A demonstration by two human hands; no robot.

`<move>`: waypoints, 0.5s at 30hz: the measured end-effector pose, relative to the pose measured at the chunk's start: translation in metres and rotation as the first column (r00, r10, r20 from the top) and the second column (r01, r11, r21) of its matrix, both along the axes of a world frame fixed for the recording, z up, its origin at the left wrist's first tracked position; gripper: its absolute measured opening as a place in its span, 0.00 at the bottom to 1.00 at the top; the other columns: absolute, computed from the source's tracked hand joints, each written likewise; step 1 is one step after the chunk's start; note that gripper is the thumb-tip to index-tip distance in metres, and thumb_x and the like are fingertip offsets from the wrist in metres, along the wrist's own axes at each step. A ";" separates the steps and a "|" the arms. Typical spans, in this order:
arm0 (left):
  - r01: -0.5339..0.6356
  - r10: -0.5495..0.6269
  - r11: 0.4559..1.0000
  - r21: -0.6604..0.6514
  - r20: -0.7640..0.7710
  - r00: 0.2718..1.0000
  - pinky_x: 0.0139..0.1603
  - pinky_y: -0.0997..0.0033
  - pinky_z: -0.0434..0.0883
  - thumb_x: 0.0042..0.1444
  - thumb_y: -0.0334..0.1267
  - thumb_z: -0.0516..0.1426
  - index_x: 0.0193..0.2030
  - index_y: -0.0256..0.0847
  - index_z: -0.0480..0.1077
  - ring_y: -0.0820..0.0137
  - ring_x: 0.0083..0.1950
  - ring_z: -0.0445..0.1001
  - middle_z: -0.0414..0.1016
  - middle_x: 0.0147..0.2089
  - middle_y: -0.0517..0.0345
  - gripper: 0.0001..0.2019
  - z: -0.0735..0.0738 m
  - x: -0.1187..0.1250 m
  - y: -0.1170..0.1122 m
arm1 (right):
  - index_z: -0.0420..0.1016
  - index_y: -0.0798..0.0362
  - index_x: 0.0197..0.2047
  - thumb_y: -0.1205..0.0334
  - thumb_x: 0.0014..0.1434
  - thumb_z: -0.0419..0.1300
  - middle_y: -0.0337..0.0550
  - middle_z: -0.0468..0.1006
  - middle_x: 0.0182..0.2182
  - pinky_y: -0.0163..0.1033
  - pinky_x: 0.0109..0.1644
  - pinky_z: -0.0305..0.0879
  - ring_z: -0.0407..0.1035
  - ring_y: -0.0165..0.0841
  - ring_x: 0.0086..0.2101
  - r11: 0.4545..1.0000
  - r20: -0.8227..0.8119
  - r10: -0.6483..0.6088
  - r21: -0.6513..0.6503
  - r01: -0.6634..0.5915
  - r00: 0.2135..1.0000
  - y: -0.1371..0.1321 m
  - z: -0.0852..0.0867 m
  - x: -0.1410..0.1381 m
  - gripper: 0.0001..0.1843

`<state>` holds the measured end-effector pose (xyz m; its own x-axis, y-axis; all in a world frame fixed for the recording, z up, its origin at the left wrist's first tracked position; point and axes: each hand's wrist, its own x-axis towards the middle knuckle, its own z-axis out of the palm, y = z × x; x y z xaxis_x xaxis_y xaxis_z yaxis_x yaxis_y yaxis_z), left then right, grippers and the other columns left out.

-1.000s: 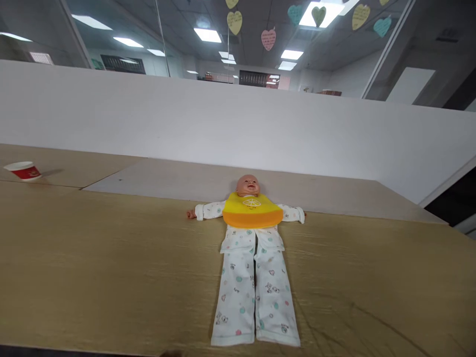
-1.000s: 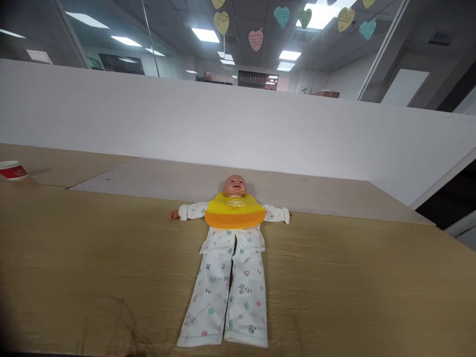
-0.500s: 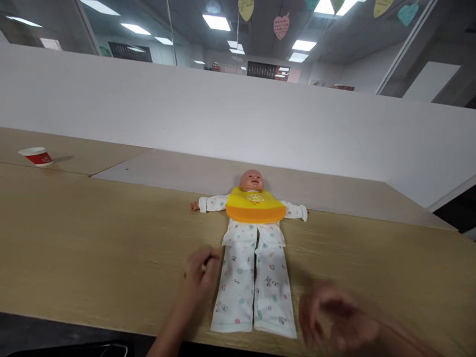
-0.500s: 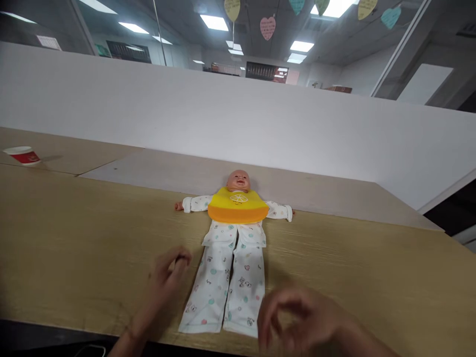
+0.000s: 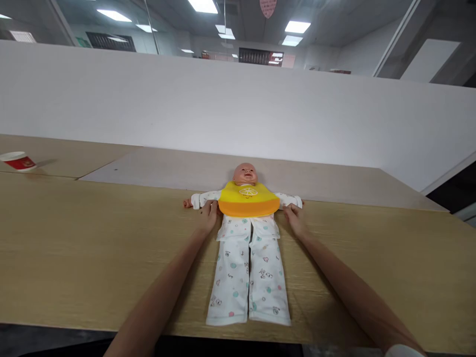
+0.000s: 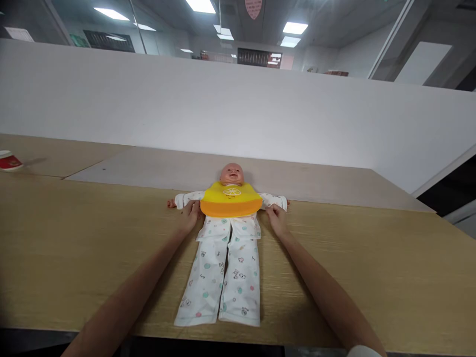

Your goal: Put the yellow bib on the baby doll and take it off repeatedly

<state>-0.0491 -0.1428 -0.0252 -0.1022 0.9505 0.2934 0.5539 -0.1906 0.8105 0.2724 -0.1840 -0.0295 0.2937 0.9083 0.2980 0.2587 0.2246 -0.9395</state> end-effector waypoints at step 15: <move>0.202 -0.166 0.976 0.084 -0.317 0.934 0.42 0.69 0.72 0.61 0.40 0.48 0.64 0.39 0.62 0.67 0.36 0.77 0.79 0.40 0.54 0.25 -0.001 -0.004 -0.026 | 0.61 0.52 0.36 0.62 0.56 0.50 0.38 0.71 0.28 0.33 0.35 0.57 0.65 0.30 0.30 0.980 0.502 0.198 -0.118 -0.159 0.842 -0.010 -0.002 -0.014 0.04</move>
<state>-0.0531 -0.1688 -0.0258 0.1832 0.9028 0.3890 0.7180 -0.3931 0.5743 0.2583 -0.1940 -0.0317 -0.0509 0.9541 0.2951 0.6658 0.2527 -0.7020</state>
